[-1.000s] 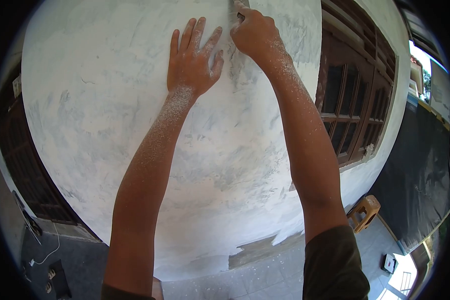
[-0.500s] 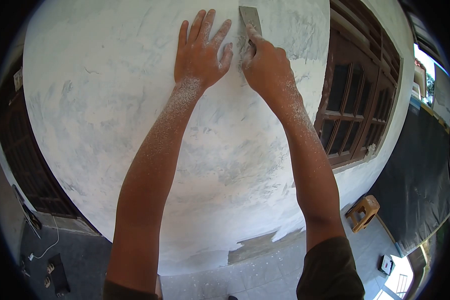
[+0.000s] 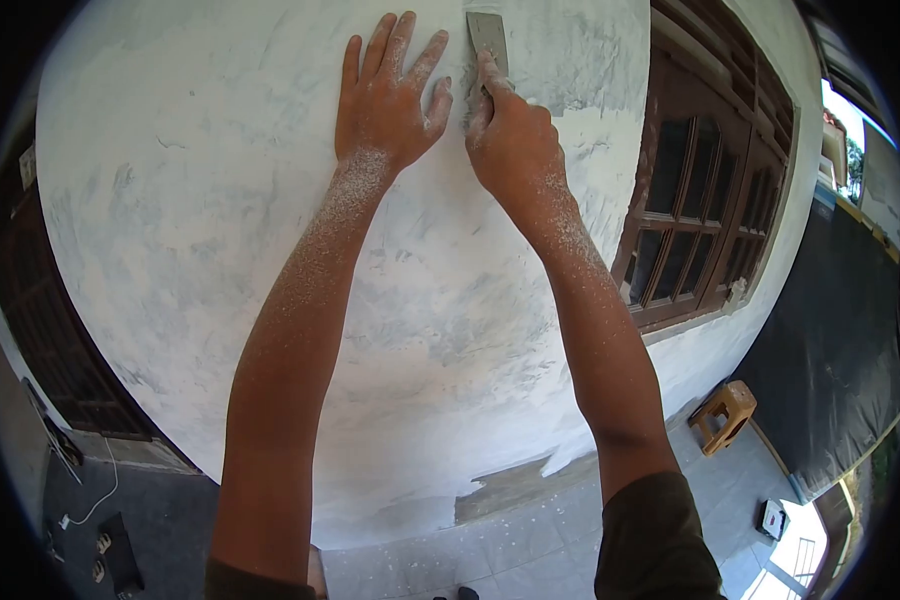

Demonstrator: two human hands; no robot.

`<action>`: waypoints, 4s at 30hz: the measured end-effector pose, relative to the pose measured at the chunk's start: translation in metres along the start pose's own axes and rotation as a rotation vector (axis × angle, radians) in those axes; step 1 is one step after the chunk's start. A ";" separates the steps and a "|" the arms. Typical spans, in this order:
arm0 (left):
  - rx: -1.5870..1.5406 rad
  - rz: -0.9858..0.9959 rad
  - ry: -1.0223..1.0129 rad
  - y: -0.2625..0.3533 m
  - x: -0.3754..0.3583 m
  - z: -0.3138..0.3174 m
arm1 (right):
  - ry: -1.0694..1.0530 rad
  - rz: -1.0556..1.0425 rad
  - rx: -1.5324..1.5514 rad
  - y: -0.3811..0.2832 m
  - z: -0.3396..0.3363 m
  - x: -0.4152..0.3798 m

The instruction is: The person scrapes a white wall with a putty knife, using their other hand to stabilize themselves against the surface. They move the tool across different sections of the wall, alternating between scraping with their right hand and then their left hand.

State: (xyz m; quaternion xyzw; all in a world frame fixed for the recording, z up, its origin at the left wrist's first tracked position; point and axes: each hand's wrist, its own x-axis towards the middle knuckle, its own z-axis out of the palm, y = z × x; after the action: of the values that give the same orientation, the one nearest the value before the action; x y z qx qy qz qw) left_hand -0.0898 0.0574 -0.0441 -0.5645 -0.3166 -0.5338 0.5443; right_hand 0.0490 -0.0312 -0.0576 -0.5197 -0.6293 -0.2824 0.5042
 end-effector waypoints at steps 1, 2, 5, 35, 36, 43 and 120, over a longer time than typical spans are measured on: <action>-0.002 0.005 -0.003 0.001 0.000 0.001 | 0.089 -0.027 0.003 -0.002 -0.003 0.012; -0.010 0.009 0.002 0.000 0.000 0.002 | 0.087 -0.026 0.004 -0.003 -0.007 0.013; -0.094 -0.003 -0.036 -0.002 0.001 -0.007 | 0.064 -0.007 0.007 -0.005 -0.013 -0.009; -0.130 -0.012 -0.116 0.003 -0.011 -0.022 | -0.096 0.047 0.119 0.007 0.001 -0.082; -0.119 -0.013 -0.116 0.003 -0.012 -0.022 | -0.151 0.066 0.116 0.012 0.007 -0.104; -0.120 -0.036 -0.144 0.004 -0.017 -0.018 | -0.119 0.074 0.138 0.001 0.004 -0.078; -0.089 -0.019 -0.060 -0.003 0.033 0.002 | -0.062 0.097 0.067 -0.009 -0.003 -0.037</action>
State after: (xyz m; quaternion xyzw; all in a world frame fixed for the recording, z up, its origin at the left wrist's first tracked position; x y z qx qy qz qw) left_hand -0.0849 0.0525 -0.0118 -0.6009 -0.3142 -0.5354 0.5036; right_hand 0.0395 -0.0499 -0.0892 -0.5408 -0.6276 -0.2201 0.5149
